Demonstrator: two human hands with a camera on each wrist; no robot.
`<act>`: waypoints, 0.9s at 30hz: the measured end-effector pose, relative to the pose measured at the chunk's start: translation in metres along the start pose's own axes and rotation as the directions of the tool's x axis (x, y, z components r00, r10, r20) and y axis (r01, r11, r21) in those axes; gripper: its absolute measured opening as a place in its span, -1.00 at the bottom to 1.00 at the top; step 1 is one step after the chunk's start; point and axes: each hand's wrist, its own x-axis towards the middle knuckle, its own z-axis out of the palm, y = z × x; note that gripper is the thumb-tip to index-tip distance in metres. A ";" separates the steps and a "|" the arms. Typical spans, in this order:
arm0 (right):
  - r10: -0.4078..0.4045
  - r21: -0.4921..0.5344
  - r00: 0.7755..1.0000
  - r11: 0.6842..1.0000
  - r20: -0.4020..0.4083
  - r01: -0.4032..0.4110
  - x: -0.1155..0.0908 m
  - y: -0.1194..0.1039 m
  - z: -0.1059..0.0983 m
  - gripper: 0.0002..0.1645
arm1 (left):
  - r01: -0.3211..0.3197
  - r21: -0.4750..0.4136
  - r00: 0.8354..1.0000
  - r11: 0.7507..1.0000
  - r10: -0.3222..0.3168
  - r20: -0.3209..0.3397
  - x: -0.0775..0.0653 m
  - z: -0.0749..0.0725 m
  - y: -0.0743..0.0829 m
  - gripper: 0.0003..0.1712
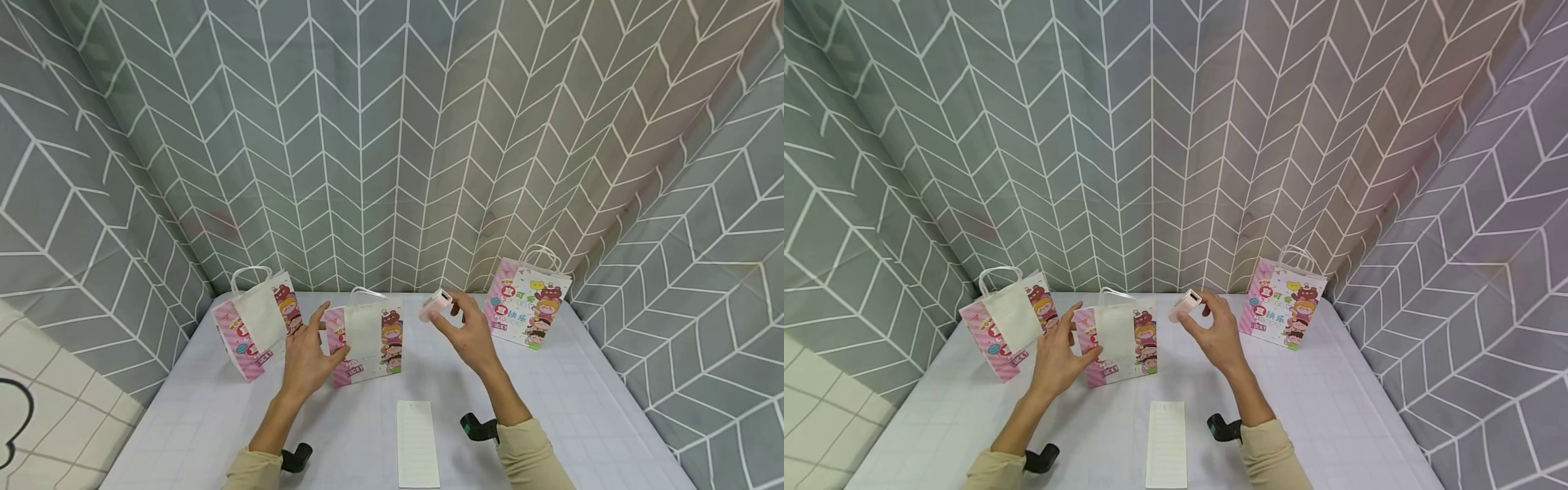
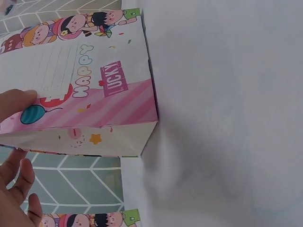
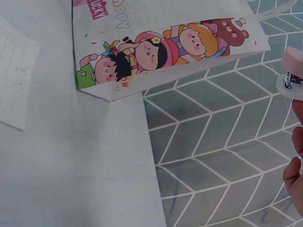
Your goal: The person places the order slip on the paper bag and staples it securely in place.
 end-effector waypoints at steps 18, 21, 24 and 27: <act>0.156 -0.010 0.985 0.988 0.073 -0.156 -0.011 0.045 -0.002 -0.35 | 0.104 -0.005 0.994 0.995 -0.104 0.045 -0.003 0.003 -0.013 0.14; 0.189 0.012 0.978 0.982 0.088 -0.191 -0.014 0.044 -0.004 -0.32 | 0.115 -0.002 0.992 0.993 -0.114 0.046 -0.002 0.003 -0.015 0.14; 0.226 0.010 0.967 0.973 0.114 -0.229 -0.018 0.050 -0.005 -0.37 | 0.116 0.006 0.992 0.993 -0.117 0.043 -0.002 0.004 -0.018 0.15; 0.257 -0.015 0.956 0.966 0.141 -0.258 -0.021 0.060 -0.006 -0.42 | 0.115 0.012 0.993 0.993 -0.116 0.039 -0.002 0.004 -0.021 0.16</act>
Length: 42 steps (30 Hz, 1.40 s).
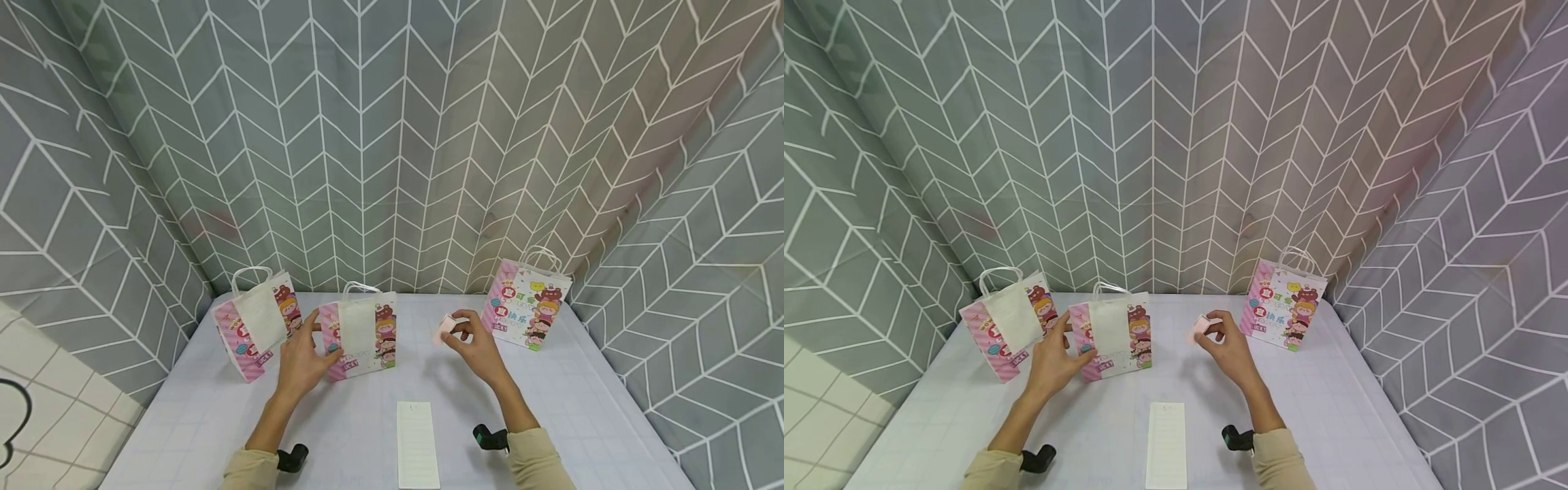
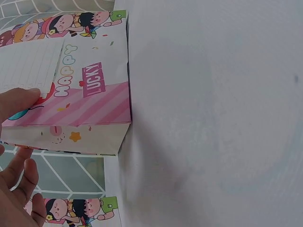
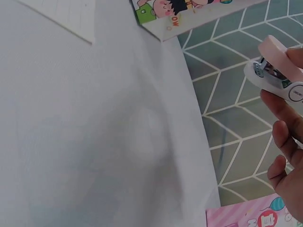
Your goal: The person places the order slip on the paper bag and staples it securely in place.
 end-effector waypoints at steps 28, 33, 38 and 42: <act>0.272 -0.191 0.941 0.953 0.204 -0.234 -0.032 0.048 -0.045 -0.43 | 0.055 -0.012 0.996 0.998 -0.056 -0.062 0.004 -0.005 -0.010 0.11; 0.290 -0.207 0.930 0.947 0.227 -0.245 -0.037 0.056 -0.057 -0.42 | 0.082 -0.012 0.995 0.997 -0.083 -0.050 0.005 -0.006 -0.009 0.11; 0.328 -0.235 0.915 0.933 0.236 -0.274 -0.040 0.063 -0.064 -0.40 | 0.084 -0.014 0.995 0.996 -0.085 -0.051 0.005 -0.006 -0.010 0.09; 0.328 -0.254 0.916 0.929 0.231 -0.268 -0.043 0.068 -0.067 -0.38 | 0.079 -0.015 0.995 0.997 -0.080 -0.056 0.004 -0.007 -0.010 0.08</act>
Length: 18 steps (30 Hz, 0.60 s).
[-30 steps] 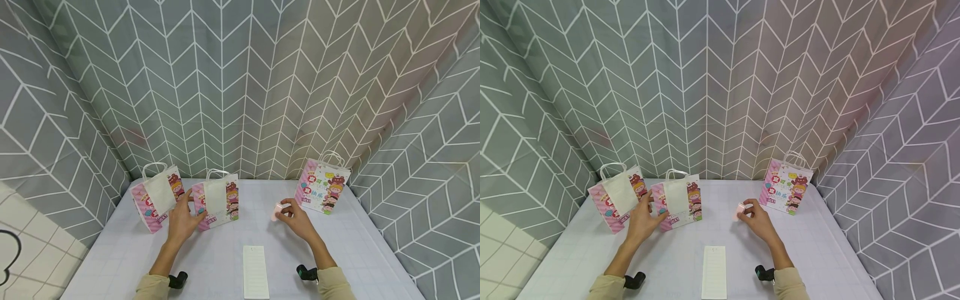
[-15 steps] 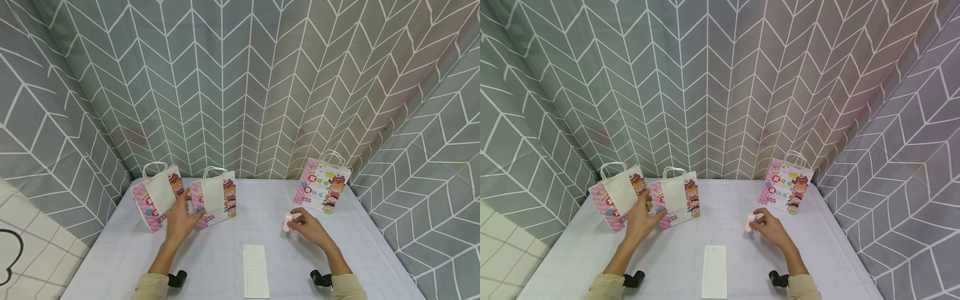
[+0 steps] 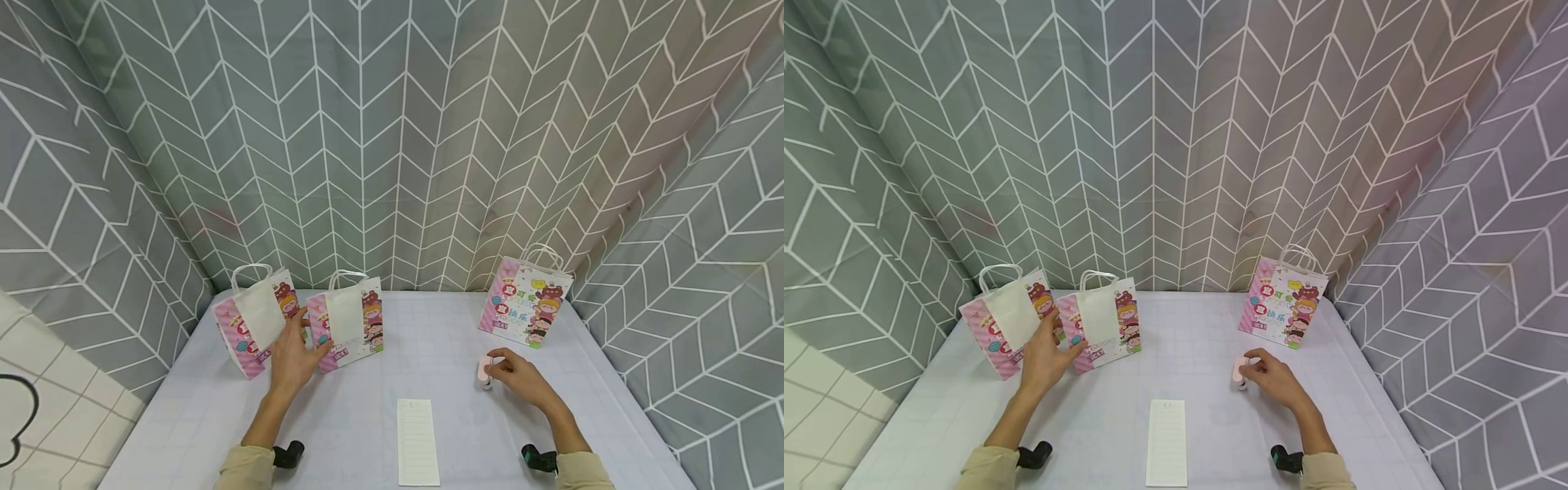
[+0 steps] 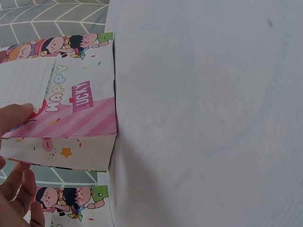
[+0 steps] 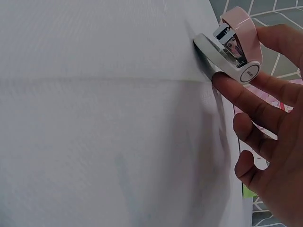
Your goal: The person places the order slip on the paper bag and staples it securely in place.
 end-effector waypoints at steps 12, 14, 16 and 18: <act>-0.012 -0.073 1.000 0.997 -0.029 0.010 -0.003 0.004 -0.003 -0.41 | -0.020 -0.012 1.000 1.000 0.020 -0.001 -0.001 0.000 -0.002 0.08; -0.024 -0.078 0.999 0.997 -0.025 0.022 -0.004 0.004 -0.005 -0.42 | -0.021 -0.015 1.000 1.000 0.021 -0.001 -0.001 0.000 -0.002 0.08; -0.028 -0.074 0.999 0.997 -0.022 0.026 -0.005 0.004 -0.006 -0.43 | -0.020 -0.018 1.000 1.000 0.020 0.000 -0.001 -0.001 -0.002 0.08; -0.029 -0.068 0.999 0.997 -0.019 0.027 -0.005 0.005 -0.006 -0.43 | -0.016 -0.020 1.000 1.000 0.016 0.003 -0.002 -0.001 -0.001 0.07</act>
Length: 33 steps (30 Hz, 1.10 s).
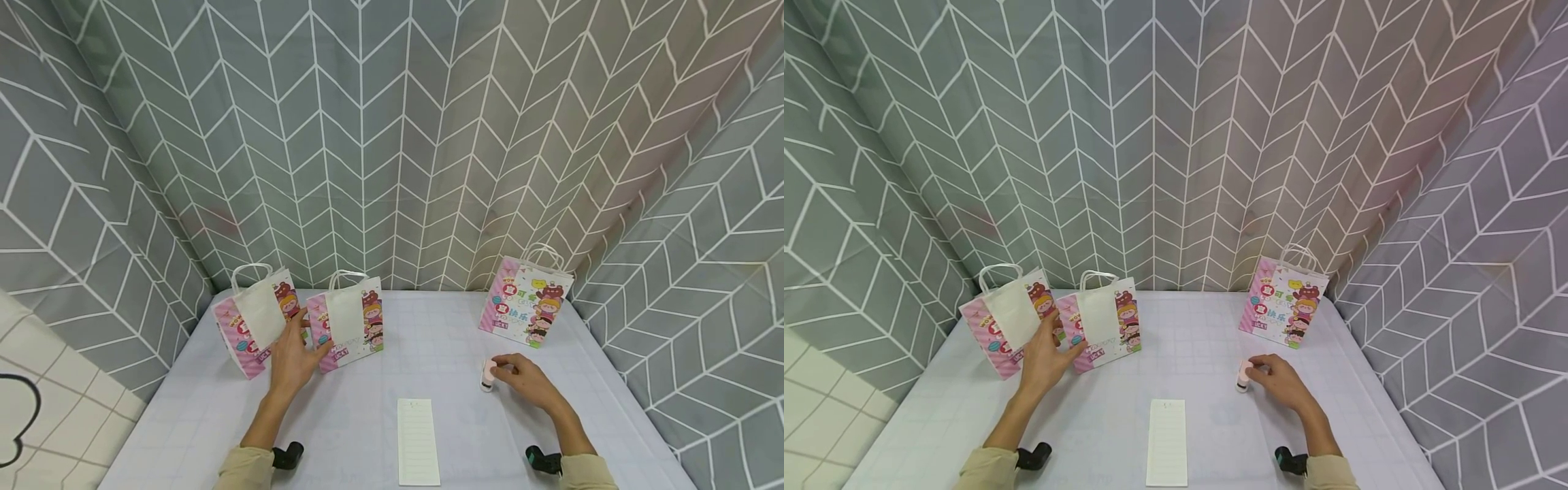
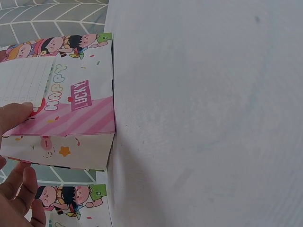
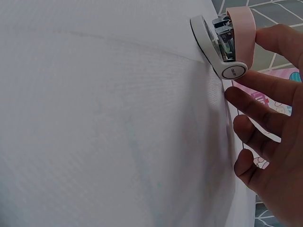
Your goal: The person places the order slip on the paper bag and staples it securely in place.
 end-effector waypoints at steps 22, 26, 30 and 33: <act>0.015 0.000 0.999 1.000 -0.032 -0.015 -0.001 0.001 -0.002 -0.45 | 0.020 -0.062 1.000 0.998 -0.019 0.014 0.000 -0.004 0.002 0.08; -0.011 -0.010 0.990 1.000 -0.142 0.010 0.003 0.006 -0.006 -0.52 | -0.005 -0.108 1.000 0.994 0.003 -0.024 0.001 -0.007 0.004 0.07; -0.034 -0.018 0.950 0.999 -0.311 0.030 0.005 0.008 -0.013 -0.59 | -0.058 -0.176 0.994 0.983 0.040 -0.103 0.001 -0.010 0.009 0.03; -0.026 0.019 0.903 0.999 -0.429 0.038 0.006 0.009 -0.017 -0.60 | -0.113 -0.243 0.980 0.964 0.067 -0.188 0.000 -0.013 0.014 -0.02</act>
